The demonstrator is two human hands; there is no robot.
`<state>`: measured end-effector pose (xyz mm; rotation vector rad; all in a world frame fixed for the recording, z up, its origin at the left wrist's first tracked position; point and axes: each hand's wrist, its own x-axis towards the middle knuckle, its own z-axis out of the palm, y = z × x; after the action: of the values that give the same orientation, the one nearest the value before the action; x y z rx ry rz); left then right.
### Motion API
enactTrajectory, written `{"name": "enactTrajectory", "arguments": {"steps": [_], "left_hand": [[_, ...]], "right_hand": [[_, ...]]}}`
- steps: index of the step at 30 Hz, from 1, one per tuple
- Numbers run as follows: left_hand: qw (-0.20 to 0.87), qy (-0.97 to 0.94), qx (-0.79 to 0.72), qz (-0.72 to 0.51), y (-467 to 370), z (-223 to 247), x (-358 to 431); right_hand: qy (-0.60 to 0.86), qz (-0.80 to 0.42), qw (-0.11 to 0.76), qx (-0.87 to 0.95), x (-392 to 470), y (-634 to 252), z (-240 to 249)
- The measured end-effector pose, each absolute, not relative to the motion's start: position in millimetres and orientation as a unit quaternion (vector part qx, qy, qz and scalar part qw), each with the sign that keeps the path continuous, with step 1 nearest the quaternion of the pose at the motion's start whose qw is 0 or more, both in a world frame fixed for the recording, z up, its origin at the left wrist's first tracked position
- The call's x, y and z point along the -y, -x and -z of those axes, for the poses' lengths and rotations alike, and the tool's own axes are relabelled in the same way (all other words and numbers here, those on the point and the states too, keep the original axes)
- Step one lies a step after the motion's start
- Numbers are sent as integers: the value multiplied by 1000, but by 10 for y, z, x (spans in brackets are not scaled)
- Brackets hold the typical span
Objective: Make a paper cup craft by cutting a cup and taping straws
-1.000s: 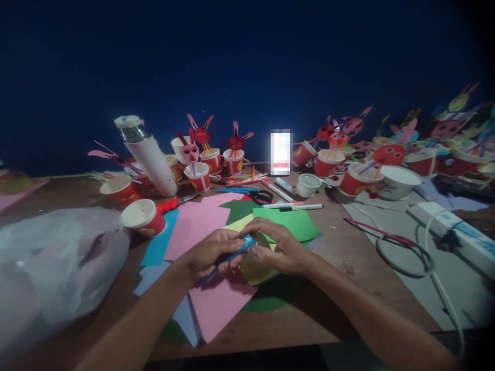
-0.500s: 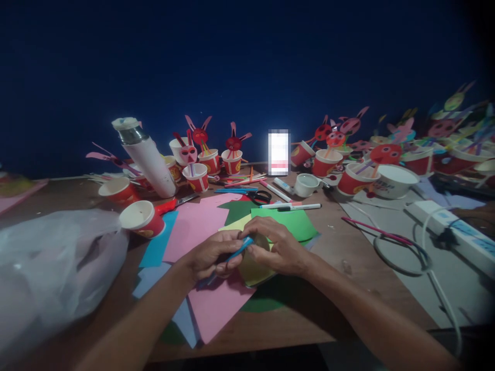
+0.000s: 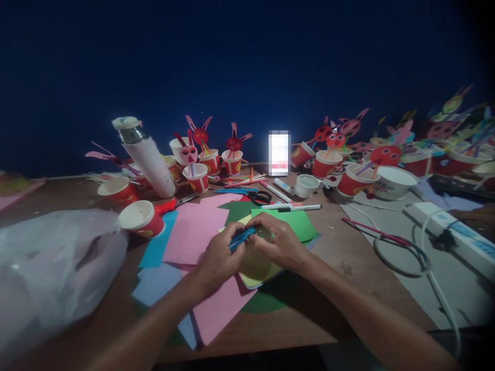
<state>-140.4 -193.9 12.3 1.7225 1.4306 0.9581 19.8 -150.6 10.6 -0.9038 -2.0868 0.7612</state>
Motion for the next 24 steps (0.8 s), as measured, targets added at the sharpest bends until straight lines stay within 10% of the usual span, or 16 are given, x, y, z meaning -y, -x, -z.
{"name": "enactTrajectory", "arguments": {"steps": [8, 24], "left_hand": [[136, -772, -517, -343, 1452, -15, 1911], [175, -730, -582, -313, 1454, -30, 1883]], "right_hand": [[398, -335, 360, 774, 1533, -161, -68], [425, -408, 303, 749, 1558, -146, -62]]}}
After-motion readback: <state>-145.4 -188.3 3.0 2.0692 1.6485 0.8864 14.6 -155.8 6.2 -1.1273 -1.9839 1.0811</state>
